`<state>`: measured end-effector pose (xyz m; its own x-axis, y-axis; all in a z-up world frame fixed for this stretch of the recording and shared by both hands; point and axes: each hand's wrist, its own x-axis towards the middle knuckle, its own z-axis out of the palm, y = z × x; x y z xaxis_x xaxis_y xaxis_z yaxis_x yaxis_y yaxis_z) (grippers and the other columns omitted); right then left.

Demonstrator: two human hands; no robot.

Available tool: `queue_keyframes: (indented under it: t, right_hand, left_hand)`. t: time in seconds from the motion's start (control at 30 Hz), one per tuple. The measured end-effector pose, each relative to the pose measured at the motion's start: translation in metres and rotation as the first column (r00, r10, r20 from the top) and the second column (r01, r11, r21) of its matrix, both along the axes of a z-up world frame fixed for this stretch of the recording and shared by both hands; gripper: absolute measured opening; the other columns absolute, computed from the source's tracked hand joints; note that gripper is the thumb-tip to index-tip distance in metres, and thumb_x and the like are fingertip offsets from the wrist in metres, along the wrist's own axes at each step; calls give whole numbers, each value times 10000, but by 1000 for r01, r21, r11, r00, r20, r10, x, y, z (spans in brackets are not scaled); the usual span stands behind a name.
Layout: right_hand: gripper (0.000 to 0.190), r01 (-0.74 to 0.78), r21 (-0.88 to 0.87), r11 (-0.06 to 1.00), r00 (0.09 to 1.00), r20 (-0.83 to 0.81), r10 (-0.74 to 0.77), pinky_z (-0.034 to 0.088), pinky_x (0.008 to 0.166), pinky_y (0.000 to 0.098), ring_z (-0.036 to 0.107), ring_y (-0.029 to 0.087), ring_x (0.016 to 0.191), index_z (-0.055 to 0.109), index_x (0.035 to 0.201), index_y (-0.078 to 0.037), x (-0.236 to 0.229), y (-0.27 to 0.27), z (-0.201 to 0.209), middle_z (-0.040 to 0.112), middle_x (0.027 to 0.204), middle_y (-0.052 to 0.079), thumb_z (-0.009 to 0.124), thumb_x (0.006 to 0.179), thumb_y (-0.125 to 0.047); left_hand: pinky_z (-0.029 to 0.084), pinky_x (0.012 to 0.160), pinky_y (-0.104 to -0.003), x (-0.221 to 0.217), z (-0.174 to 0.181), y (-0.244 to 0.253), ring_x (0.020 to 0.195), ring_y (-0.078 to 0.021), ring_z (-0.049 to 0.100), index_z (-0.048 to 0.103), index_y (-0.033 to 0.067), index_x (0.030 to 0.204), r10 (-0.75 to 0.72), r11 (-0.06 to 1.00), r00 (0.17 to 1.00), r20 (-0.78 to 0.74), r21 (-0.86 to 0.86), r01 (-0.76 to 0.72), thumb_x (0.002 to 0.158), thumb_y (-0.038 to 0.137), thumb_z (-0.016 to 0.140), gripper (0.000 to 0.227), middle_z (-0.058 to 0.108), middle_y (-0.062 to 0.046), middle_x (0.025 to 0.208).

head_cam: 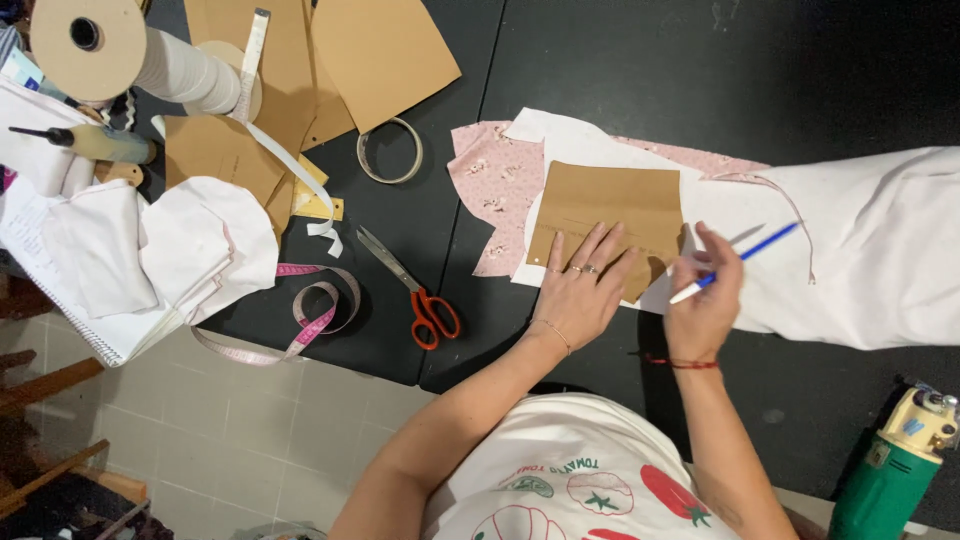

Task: The person traces a pattern onto white fabric using a pen and then cuts the fabric with an electric rotary cutter. They repeat this process with a pink patterned fabric, tracing and cutting shapes. The person also folds and aligns the fabric pieces on the table.

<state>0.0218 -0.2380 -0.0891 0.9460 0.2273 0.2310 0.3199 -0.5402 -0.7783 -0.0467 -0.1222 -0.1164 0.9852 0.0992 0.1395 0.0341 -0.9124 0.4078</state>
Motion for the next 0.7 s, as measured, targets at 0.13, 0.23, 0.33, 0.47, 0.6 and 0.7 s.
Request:
queue_keyframes:
  t: [0.13,0.23,0.33,0.47,0.6,0.7]
  right_hand:
    - [540,-126,122,984,992,10,125,412,644,287,488,222,717,243,1355,15,16,13,40,551,1035,230,236,966,-361]
    - [641,-181,328,927,938,-225,263,438,636,259,488,168,688,429,1229,63,30,28,41,531,928,186,257,921,-473]
    - [207,-224,245,944,898,-325,297,478,682,260,578,161,730,591,1028,6,42,54,41,609,851,138,619,849,-94]
    - [90,-285,104,953,924,-234,302,437,749,311,569,202,780,592,962,-48,51,56,22,599,871,106,569,889,-97]
    - [220,-369,5,929,927,-71,369,410,845,371,569,297,945,494,1050,-13,47,62,34,596,1001,140,393,982,-196]
    - [212,-339,-142,930,924,136,358,397,858,435,534,386,960,486,1091,24,49,46,23,563,1026,206,437,970,-143]
  left_hand:
    - [99,1072,-503,-1,-3,2,1332,-179,155,304,235,1306,-19,999,998,-66,48,22,900,303,370,417,206,-29,1421]
    - [109,1082,-473,1,-9,0,1327,-173,166,299,241,1298,0,997,1000,-20,82,1,885,292,353,420,209,-21,1413]
    - [102,1084,-453,2,-7,3,1317,-171,186,299,248,1293,9,994,1000,-15,112,-7,862,336,381,447,240,-12,1397]
    - [108,1082,-443,-1,-5,3,1321,-176,185,290,243,1300,-6,993,1000,-9,117,7,850,355,378,472,239,-20,1402]
    - [149,1077,-425,-1,-8,1,1311,-176,222,341,225,1274,7,996,998,57,87,-12,865,327,315,422,258,-32,1397]
    - [150,1077,-425,1,-12,1,1312,-179,223,354,218,1264,0,998,997,75,69,-6,845,355,342,441,262,-37,1396]
